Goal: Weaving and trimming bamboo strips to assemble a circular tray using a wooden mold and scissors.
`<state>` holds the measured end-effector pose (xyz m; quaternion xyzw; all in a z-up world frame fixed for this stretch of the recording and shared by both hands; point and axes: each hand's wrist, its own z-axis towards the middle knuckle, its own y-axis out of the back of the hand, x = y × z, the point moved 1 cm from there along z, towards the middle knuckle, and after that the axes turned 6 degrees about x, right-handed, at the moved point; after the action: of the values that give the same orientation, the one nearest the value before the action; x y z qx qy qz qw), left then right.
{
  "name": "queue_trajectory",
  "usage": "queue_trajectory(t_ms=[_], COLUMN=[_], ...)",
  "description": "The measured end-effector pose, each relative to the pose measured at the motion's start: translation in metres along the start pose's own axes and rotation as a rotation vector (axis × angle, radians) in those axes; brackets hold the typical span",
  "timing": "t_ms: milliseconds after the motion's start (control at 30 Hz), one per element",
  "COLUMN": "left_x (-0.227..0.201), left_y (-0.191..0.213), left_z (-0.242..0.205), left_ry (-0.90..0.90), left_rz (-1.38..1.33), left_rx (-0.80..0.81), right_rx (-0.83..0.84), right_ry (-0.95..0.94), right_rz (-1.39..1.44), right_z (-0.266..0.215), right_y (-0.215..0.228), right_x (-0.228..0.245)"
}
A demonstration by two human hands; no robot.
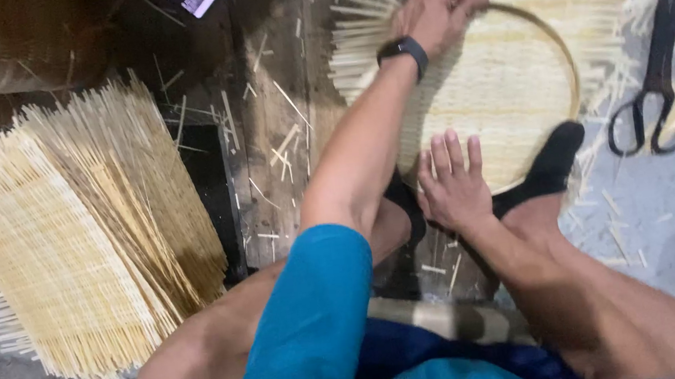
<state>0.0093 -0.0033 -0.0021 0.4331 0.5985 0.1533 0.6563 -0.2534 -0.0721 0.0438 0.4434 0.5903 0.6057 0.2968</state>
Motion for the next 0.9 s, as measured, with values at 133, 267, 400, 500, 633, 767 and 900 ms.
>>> queue_trajectory(t_ms=[133, 267, 400, 500, 633, 767, 900], left_x=[0.003, -0.003, 0.004, 0.0, -0.015, 0.0, 0.014], left_y=[-0.005, 0.009, 0.0, -0.006, 0.005, -0.01, -0.024], left_z=[0.005, -0.002, -0.002, -0.005, 0.015, 0.031, 0.042], left_ry=[0.005, -0.115, -0.22, -0.214, 0.215, 0.225, 0.313], left_rz=[0.043, 0.157, 0.232, 0.193, 0.104, 0.084, 0.015], left_rx=[0.118, 0.088, 0.058, 0.054, 0.408, 0.385, 0.398], right_rx=[0.135, -0.113, -0.319, -0.164, 0.027, 0.133, -0.22], right_ry=[-0.015, -0.101, -0.062, -0.087, -0.326, -0.543, -0.434], right_rz=[0.33, 0.515, 0.137, 0.331, 0.588, 0.714, 0.361], right_z=[0.022, 0.072, 0.12, 0.12, 0.131, 0.131, 0.1], right_y=[0.049, 0.044, 0.078, 0.048, 0.069, 0.08, 0.064], right_x=[-0.021, -0.131, -0.182, -0.201, -0.196, -0.192, -0.194])
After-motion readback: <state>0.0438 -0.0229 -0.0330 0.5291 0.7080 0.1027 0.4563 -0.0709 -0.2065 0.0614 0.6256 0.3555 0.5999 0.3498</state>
